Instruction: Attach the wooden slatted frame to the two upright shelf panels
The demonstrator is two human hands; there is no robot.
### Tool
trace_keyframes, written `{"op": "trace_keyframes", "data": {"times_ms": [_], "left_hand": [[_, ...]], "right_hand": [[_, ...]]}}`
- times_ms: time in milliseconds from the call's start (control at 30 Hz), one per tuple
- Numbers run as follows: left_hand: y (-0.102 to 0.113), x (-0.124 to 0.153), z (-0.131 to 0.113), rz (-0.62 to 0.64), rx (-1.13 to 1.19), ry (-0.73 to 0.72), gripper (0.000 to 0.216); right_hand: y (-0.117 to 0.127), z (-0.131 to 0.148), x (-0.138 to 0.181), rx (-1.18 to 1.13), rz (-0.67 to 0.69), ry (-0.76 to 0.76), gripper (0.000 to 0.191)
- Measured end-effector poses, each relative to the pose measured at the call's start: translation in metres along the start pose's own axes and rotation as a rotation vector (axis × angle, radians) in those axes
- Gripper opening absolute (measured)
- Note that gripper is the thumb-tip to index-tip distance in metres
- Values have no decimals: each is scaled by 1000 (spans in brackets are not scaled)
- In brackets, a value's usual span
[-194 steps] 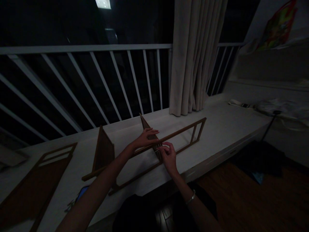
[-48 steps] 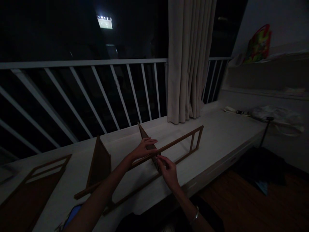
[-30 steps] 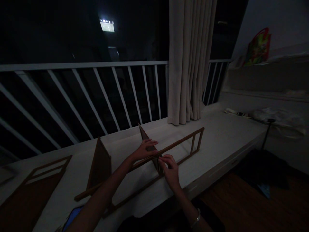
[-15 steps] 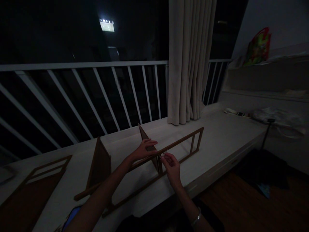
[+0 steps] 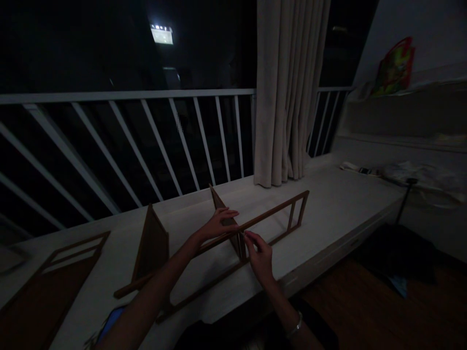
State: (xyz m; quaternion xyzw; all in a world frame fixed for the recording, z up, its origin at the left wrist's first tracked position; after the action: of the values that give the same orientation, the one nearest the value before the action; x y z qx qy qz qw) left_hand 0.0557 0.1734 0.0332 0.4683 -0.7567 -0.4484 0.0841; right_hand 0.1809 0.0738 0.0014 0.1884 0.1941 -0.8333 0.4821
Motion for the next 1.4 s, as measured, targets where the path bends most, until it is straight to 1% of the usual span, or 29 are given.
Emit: {"op": "trace_keyframes", "data": {"times_ms": [100,267,367,467,533,633,733,900,1067,1200,1400], "left_hand": [[1,0,-1,-8,6,-14,50],[2,0,0,-8,-4,-24,50],[3,1,0,-14,-12,-37,50],[3,1,-1,-18,-17,-44,50],[3,2,0,-15,-20,-39,51],[3,2,2,-15,-20,-28,52],[2,2,1,-9,-8,-25,51],[2,3,-3,-16,-8,-24,50],[1,3,-3,-6,-38,-25,49],[0,3,-2,-5,-51,-31,49],[0,2,-2,-14,-69,-63,45]], "right_hand": [[-1,-3,0,0,9,-7,21],[1,-10,-1,19,-28,-37,18],[2,-4,-1,38,-40,27,14],[7,5,-2,78,-81,98,12],[10,8,-3,98,-99,123,11],[9,9,-3,91,-75,133,10],[3,3,-2,53,-16,91,11],[-4,-21,1,20,68,-76,16],[-8,-40,4,-72,95,-226,20],[-10,-41,6,-158,96,-281,21],[-11,-30,7,-199,61,-259,20]]}}
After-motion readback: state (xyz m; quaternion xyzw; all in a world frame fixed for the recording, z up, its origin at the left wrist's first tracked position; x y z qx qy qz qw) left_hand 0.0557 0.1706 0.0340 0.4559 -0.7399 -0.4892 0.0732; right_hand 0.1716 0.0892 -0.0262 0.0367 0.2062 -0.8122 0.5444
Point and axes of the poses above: each hand's wrist, its own x-axis away from the middle knuckle, its own y-axis out of the back of the hand, z = x × y, the point moved 10 cm from there along -x, towards the middle knuckle, and after that the axes turned 6 degrees about -z, right-handed, at the moved point
